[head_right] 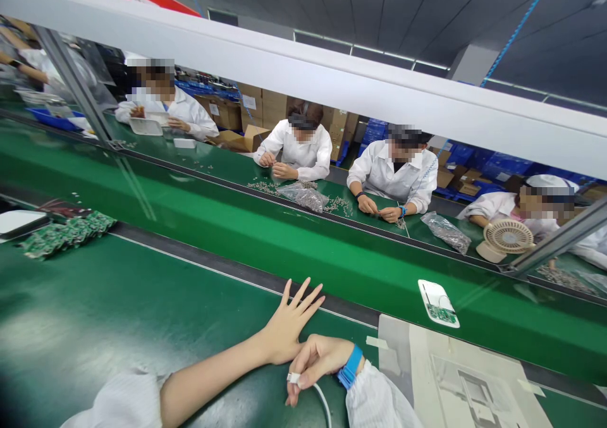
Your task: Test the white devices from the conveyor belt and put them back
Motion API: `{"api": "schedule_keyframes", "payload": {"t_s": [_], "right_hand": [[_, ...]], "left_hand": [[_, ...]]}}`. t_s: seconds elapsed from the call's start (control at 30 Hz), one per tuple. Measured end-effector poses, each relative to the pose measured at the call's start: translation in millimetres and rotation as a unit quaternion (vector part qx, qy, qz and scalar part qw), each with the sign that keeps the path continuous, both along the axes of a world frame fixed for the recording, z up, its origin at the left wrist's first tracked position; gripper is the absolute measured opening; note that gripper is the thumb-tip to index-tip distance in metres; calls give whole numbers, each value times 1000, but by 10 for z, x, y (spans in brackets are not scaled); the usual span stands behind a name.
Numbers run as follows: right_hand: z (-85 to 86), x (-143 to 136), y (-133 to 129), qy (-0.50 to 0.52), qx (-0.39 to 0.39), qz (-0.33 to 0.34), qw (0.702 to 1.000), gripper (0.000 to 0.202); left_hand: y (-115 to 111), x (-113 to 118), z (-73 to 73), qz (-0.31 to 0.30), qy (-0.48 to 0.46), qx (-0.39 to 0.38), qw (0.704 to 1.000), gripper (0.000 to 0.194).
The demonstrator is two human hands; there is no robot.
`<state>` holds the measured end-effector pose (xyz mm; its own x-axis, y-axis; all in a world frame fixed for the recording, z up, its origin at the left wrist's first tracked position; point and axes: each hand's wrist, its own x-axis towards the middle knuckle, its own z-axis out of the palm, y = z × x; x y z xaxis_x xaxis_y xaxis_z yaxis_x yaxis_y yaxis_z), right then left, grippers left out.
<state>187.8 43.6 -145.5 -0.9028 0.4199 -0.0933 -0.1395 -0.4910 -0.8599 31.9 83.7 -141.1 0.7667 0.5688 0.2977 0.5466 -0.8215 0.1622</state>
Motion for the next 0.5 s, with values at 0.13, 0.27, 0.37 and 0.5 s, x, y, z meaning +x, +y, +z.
{"api": "schedule_keyframes", "payload": {"t_s": [0.13, 0.27, 0.37, 0.5], "right_hand": [[21, -7, -5, -1, 5, -5, 1000, 17], [38, -17, -7, -4, 6, -5, 1000, 18], [45, -22, -9, -9, 5, -4, 1000, 20], [45, -23, -9, -11, 4, -5, 1000, 20]], "left_hand": [[0, -6, 2, -6, -4, -7, 1000, 78], [10, -22, 3, -18, -2, -15, 1000, 73], [12, -26, 1, -15, -4, -11, 1000, 71], [8, -22, -12, -10, -10, -19, 1000, 73]]}}
